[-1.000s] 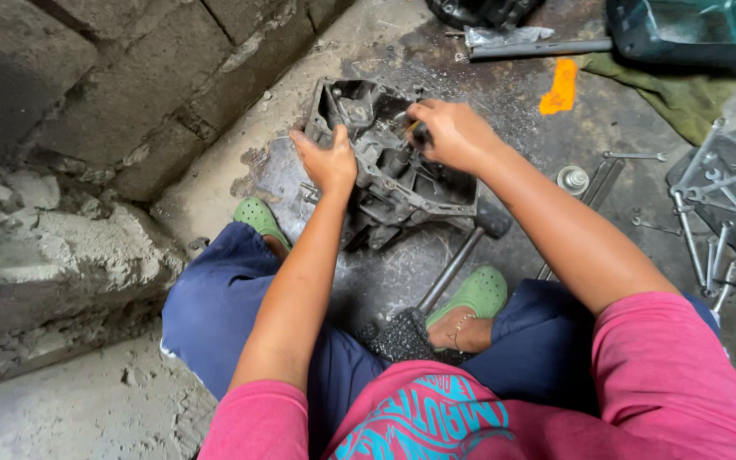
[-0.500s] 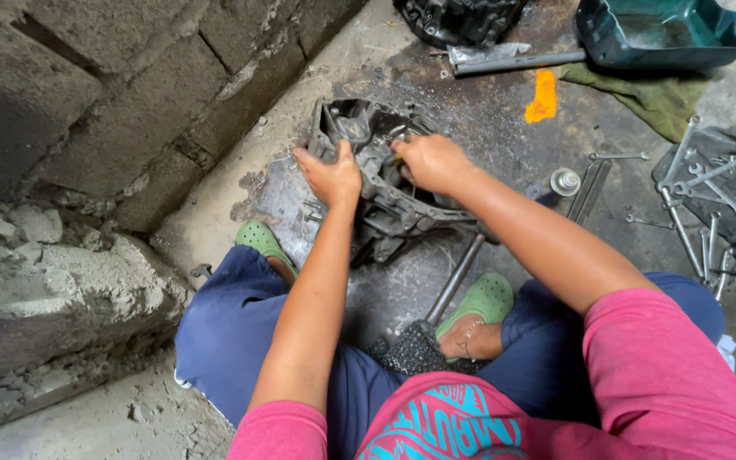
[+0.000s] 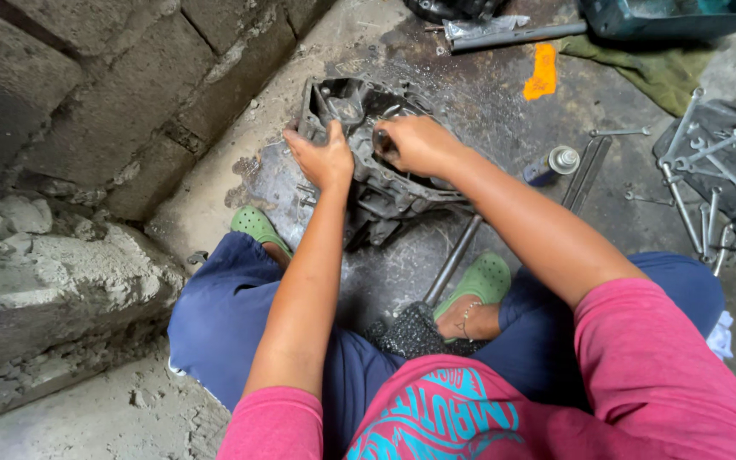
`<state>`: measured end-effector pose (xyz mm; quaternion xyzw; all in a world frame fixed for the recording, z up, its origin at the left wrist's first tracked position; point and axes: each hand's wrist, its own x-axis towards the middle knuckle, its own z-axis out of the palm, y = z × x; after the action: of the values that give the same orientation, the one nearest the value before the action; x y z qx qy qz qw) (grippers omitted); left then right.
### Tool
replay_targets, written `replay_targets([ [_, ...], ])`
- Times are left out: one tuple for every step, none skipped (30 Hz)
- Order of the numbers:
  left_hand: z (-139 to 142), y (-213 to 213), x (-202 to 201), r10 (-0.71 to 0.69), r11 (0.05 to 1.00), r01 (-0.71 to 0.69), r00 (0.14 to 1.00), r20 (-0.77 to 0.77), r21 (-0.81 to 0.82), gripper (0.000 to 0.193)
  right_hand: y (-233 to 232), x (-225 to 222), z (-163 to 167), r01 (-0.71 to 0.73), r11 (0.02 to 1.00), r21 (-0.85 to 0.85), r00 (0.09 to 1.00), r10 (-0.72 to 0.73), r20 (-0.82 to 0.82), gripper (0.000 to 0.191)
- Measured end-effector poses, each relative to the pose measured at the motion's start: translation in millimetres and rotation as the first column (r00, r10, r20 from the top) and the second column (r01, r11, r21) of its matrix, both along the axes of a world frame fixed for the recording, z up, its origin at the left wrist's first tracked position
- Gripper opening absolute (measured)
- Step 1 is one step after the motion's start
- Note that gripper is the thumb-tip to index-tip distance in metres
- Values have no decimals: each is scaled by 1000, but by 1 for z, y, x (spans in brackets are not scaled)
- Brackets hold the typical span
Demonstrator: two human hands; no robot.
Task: The person scrubs the interior of a disassembled engine block with a brush, then uses a rubber mallet to tap the block's surfaces. They rotate the block to access different areas and continue scrubbing and tapping throughout the clip.
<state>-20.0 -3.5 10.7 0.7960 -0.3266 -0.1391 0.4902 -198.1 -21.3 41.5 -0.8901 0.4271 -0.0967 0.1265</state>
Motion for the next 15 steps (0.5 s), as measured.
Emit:
replay_targets([
  [-1, 0, 0, 15, 1000, -15, 999, 43, -17, 103, -1, 0, 0, 11, 1000, 24, 999, -10, -52, 42],
  [-1, 0, 0, 22, 1000, -21, 999, 45, -5, 103, 0, 0, -1, 25, 999, 48, 995, -20, -102, 40],
  [-2, -1, 0, 23, 1000, -23, 998, 50, 5, 103, -1, 0, -1, 41, 999, -22, 994, -43, -102, 36],
  [-2, -1, 0, 27, 1000, -27, 998, 55, 14, 102, -2, -1, -2, 56, 994, -92, 993, -65, -101, 32],
  [-2, -1, 0, 13, 1000, -13, 1000, 13, 9, 100, -3, -2, -3, 64, 985, -160, 992, -80, -99, 28],
  [-3, 0, 0, 0, 1000, 1, 1000, -31, 14, 97, -5, -3, -3, 58, 992, -112, 996, -65, -63, 32],
  [-2, 0, 0, -21, 999, 23, 997, -74, 26, 95, -8, -4, -4, 58, 997, -56, 998, -59, -27, 36],
  [-2, 1, 0, -19, 999, 20, 999, -36, 36, 98, -12, -4, -3, 62, 998, -8, 998, -62, 9, 40],
  [-3, 1, 0, -13, 999, 13, 1000, 3, 29, 102, -16, -4, -3, 11, 1000, -8, 999, -11, 36, 40],
  [-2, 1, 0, -5, 1000, 4, 999, 43, 18, 106, -21, -3, -1, -43, 999, -13, 997, 43, 62, 41],
  [-2, 1, 0, -6, 1000, 5, 999, 36, 22, 106, -27, -1, 0, -91, 996, -18, 992, 93, 89, 42],
  [-2, 1, 0, -8, 1000, 8, 1000, 29, 27, 106, -33, 3, 3, -48, 999, 18, 999, 49, -12, 37],
  [-2, 1, 1, -5, 999, 5, 1000, 23, 36, 106, -39, 7, 5, -7, 999, 53, 993, 13, -114, 33],
  [-1, 1, 1, -9, 999, 9, 1000, 15, 32, 105, -45, 11, 7, 34, 995, 90, 977, -14, -215, 29],
  [-1, 1, 1, -16, 999, 16, 1000, 10, 31, 105, -51, 16, 10, 47, 996, 74, 977, -30, -212, 29],
])
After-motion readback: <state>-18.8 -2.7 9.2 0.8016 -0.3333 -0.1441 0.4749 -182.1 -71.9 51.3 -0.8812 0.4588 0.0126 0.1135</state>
